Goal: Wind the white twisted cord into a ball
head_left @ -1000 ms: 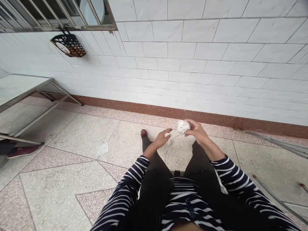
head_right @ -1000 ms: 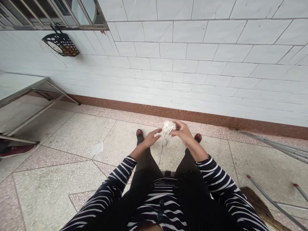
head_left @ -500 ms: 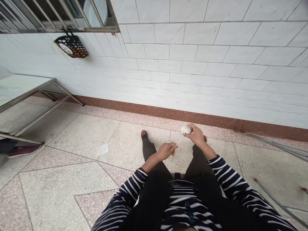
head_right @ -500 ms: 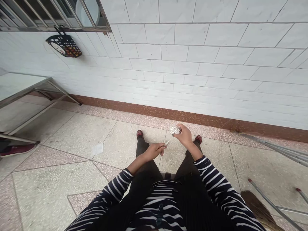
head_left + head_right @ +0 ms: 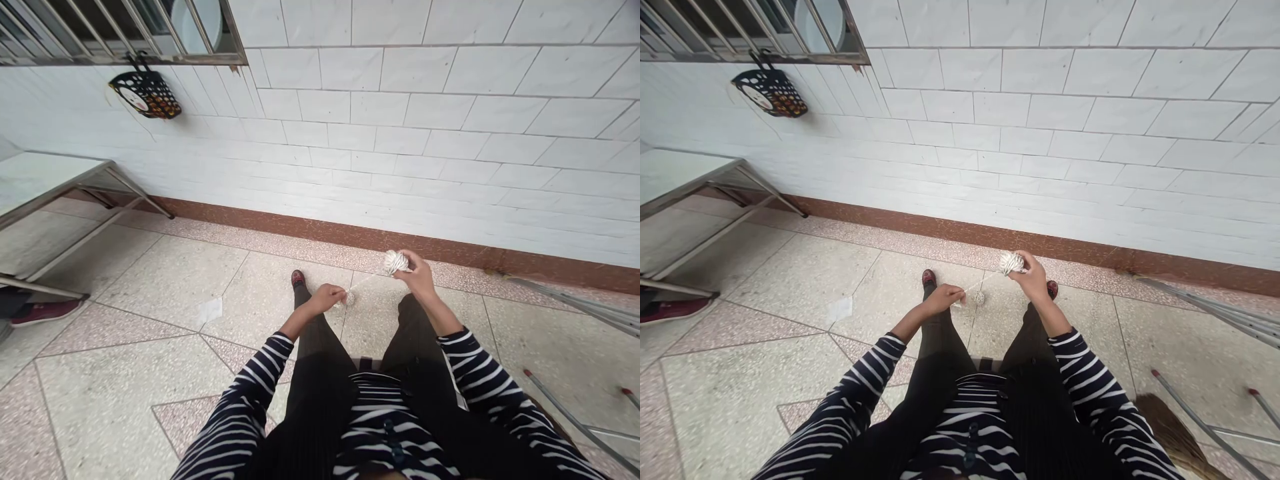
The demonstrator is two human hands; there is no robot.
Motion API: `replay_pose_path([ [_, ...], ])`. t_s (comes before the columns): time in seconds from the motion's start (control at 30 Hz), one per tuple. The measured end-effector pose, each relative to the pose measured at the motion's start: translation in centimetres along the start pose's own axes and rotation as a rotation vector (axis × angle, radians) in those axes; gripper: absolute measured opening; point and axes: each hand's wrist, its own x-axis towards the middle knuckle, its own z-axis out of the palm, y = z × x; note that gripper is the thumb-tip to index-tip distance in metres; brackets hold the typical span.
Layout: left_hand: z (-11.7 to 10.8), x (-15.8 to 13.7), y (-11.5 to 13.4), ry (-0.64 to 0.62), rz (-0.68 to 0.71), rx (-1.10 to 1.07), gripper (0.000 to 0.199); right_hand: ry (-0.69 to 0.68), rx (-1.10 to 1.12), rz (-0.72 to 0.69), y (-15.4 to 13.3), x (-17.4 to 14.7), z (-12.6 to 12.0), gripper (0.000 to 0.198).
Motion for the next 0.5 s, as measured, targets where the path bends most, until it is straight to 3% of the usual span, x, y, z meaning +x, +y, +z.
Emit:
replay_pose_path([
  [0.07, 0.1, 0.8, -0.5, 0.211, -0.03, 0.024, 0.021, -0.11, 0.197, 0.033, -2.4, 0.2, 0.0, 0.055],
  [0.1, 0.3, 1.3, -0.1, 0.281, -0.013, -0.014, 0.028, -0.191, 0.3, 0.059, -3.6, 0.1, 0.3, 0.055],
  [0.17, 1.0, 2.3, 1.5, 0.308, 0.083, -0.174, 0.042, -0.351, 0.4, 0.104, -5.9, -0.5, 1.4, 0.054],
  [0.23, 2.1, 3.1, 3.6, 0.265, 0.19, -0.372, 0.043, -0.448, 0.418, 0.14, -7.4, -1.0, 2.6, 0.052],
  [0.37, 4.5, 3.0, 5.7, 0.088, 0.142, -0.655, 0.047, -0.376, 0.377, 0.137, -7.6, -0.6, 3.3, 0.052],
  [0.5, 6.1, 1.2, 4.1, -0.04, 0.048, -0.699, 0.048, -0.193, 0.206, 0.059, -4.8, 1.7, 2.2, 0.051],
])
